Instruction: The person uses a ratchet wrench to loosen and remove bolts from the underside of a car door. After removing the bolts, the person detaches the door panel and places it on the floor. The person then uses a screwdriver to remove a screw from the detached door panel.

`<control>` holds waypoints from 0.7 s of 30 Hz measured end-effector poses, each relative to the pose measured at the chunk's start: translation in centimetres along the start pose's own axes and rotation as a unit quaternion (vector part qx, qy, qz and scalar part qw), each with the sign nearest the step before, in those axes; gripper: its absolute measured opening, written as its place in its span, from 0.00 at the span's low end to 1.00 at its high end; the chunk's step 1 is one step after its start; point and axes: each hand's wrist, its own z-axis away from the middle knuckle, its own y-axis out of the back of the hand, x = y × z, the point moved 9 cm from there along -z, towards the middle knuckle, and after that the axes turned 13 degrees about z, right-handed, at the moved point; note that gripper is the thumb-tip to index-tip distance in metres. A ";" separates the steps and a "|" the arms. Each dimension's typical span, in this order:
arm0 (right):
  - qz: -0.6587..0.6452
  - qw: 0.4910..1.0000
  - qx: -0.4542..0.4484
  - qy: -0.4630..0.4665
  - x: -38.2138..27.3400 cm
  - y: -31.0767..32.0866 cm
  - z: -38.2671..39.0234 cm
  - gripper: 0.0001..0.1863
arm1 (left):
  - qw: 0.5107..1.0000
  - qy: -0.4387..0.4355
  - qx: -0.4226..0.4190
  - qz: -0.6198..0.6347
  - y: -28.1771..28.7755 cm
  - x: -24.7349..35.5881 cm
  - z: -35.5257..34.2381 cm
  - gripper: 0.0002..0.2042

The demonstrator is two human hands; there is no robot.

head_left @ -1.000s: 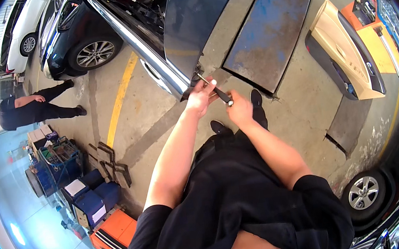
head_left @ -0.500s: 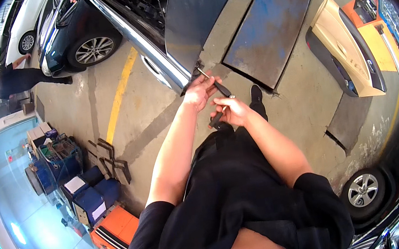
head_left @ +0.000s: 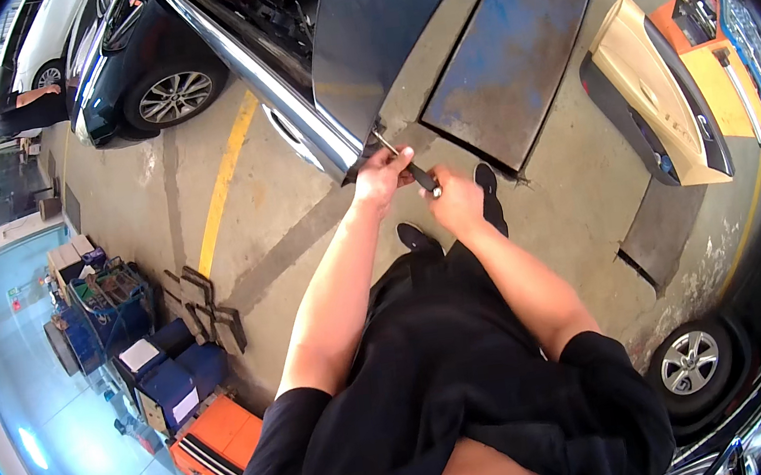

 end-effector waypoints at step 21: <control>-0.162 0.981 -0.062 -0.091 1.2 -2.7 -0.4 0.14 | 0.997 -0.005 -0.069 0.027 0.3 1.1 -0.9 0.22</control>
